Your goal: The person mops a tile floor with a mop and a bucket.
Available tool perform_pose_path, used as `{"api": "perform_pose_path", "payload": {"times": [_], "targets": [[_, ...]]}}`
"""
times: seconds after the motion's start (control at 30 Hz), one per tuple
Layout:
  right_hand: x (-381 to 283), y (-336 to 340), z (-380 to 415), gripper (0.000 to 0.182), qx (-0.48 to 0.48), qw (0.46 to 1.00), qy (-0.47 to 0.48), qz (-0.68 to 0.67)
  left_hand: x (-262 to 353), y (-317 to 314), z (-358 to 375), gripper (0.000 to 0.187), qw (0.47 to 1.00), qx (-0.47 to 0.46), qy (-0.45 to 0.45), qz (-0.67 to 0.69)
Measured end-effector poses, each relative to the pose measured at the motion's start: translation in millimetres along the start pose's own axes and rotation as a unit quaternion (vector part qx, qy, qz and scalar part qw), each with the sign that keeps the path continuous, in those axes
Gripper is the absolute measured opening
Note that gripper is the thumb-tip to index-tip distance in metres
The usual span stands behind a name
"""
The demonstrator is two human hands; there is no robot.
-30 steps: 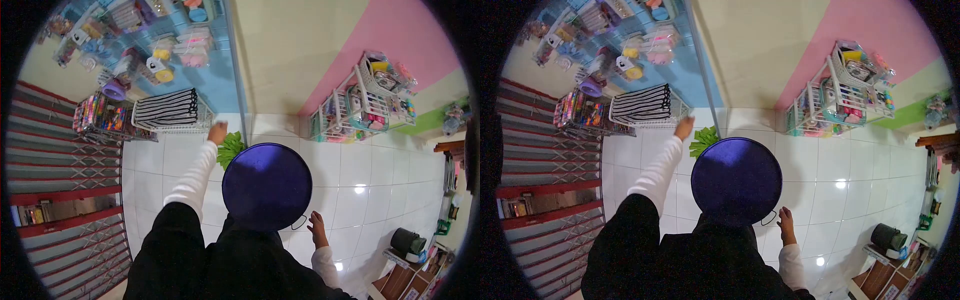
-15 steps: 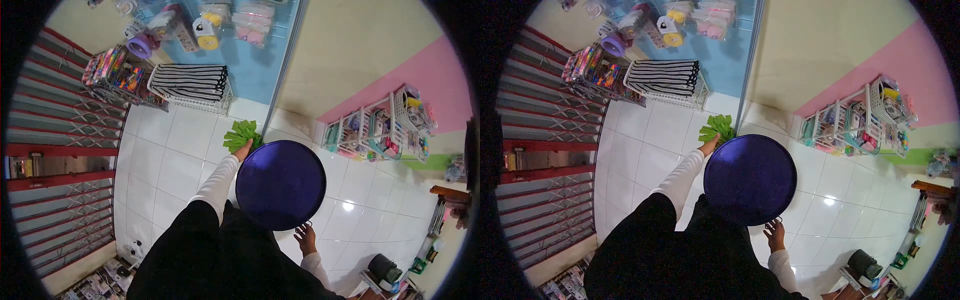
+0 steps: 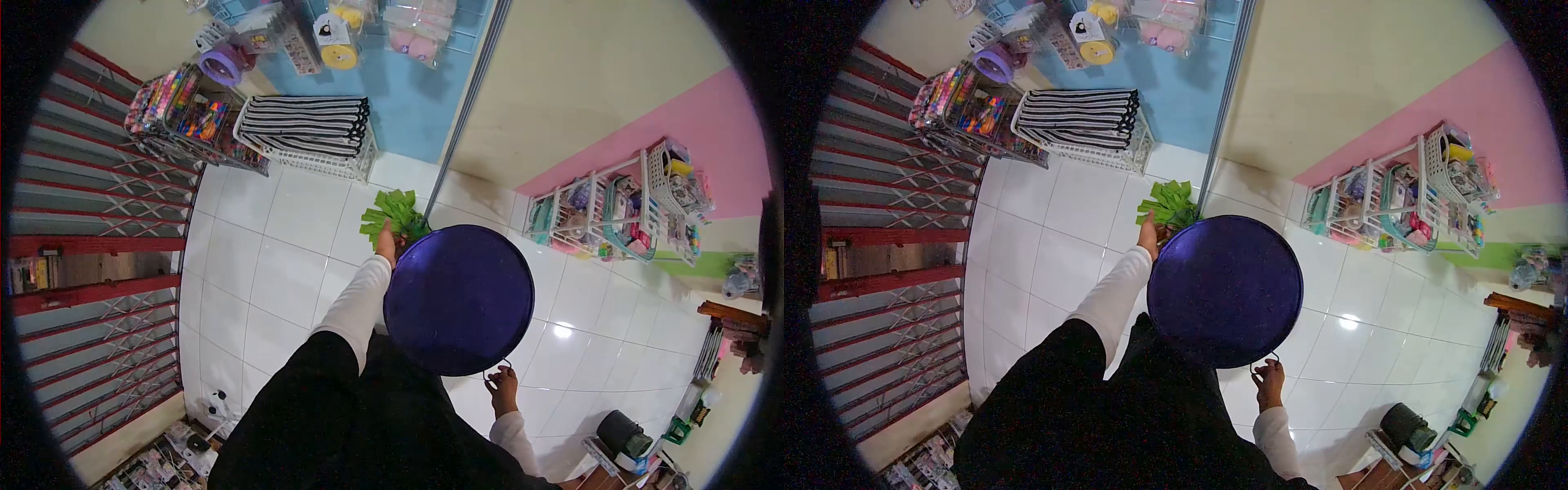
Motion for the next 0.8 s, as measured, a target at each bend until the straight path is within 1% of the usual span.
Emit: {"api": "perform_pose_path", "payload": {"times": [0.07,0.1,0.13,0.17,0.2,0.27,0.3,0.33,0.37,0.4,0.43,0.47,0.53,0.57,0.6,0.63,0.7,0.73,0.8], "targets": [[-4,0,-2,0.017,0.0,1.0,0.012,0.001,23,-7,-13,0.07,0.989,-0.039,-0.13,0.05],[-3,0,-1,0.017,-0.001,1.0,0.016,0.003,36,-20,-17,0.067,0.979,-0.055,-0.155,-0.125],[0,1,-2,0.017,-0.006,1.0,0.018,0.001,55,-38,-18,0.064,0.937,-0.067,-0.174,-0.295],[1,1,-5,0.018,-0.012,1.0,0.024,-0.003,68,-54,-12,0.063,0.865,-0.078,-0.191,-0.456],[1,0,-8,0.018,-0.019,0.999,0.03,-0.008,74,-65,3,0.063,0.824,-0.095,-0.194,-0.524],[0,-2,-8,0.018,-0.02,0.999,0.023,-0.021,77,-88,34,0.064,0.725,-0.127,-0.196,-0.648],[-3,-3,-7,0.017,-0.02,0.999,0.021,-0.027,78,-92,39,0.06,0.71,-0.126,-0.215,-0.658],[-9,-6,0,0.014,-0.03,0.998,0.021,-0.06,75,-90,41,0.056,0.696,-0.125,-0.232,-0.668],[-10,-7,-4,0.014,-0.044,0.997,0.05,-0.036,73,-87,43,0.052,0.681,-0.124,-0.249,-0.677],[-8,-7,-10,0.013,-0.057,0.995,0.08,-0.012,64,-92,42,0.042,0.627,-0.195,-0.334,-0.676],[-10,-9,-14,0.013,-0.071,0.991,0.11,0.013,59,-90,45,0.038,0.657,-0.219,-0.307,-0.652],[-7,-10,-19,0.013,-0.08,0.991,0.105,-0.006,51,-89,49,0.034,0.686,-0.243,-0.279,-0.627],[-10,-17,-20,0.012,-0.099,0.99,0.093,-0.044,35,-94,62,0.025,0.643,-0.24,-0.334,-0.646],[-10,-18,-20,0.012,-0.081,0.992,0.067,-0.066,30,-98,73,0.02,0.565,-0.21,-0.412,-0.684],[-17,-22,-9,0.012,-0.062,0.993,0.039,-0.087,32,-92,77,0.018,0.585,-0.195,-0.39,-0.684],[-20,-22,-3,0.011,-0.043,0.993,0.012,-0.107,34,-85,81,0.018,0.616,-0.192,-0.389,-0.657],[-24,-20,-7,0.01,-0.048,0.996,0.026,-0.075,38,-64,91,0.018,0.677,-0.184,-0.385,-0.6],[-26,-19,-10,0.01,-0.052,0.996,0.033,-0.058,43,-55,105,0.019,0.65,-0.172,-0.377,-0.637],[-47,-13,-9,0.011,-0.076,0.985,0.138,0.072,53,-28,133,0.019,0.64,-0.159,-0.414,-0.627]]}}
Point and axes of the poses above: each hand's wrist, its own z-axis away from the middle knuckle, its own y-axis out of the back of the hand, x = y × z, the point moved 9 cm from there along -z, towards the middle knuckle, and after that the axes turned 11 degrees about z, right-handed, at the moved point
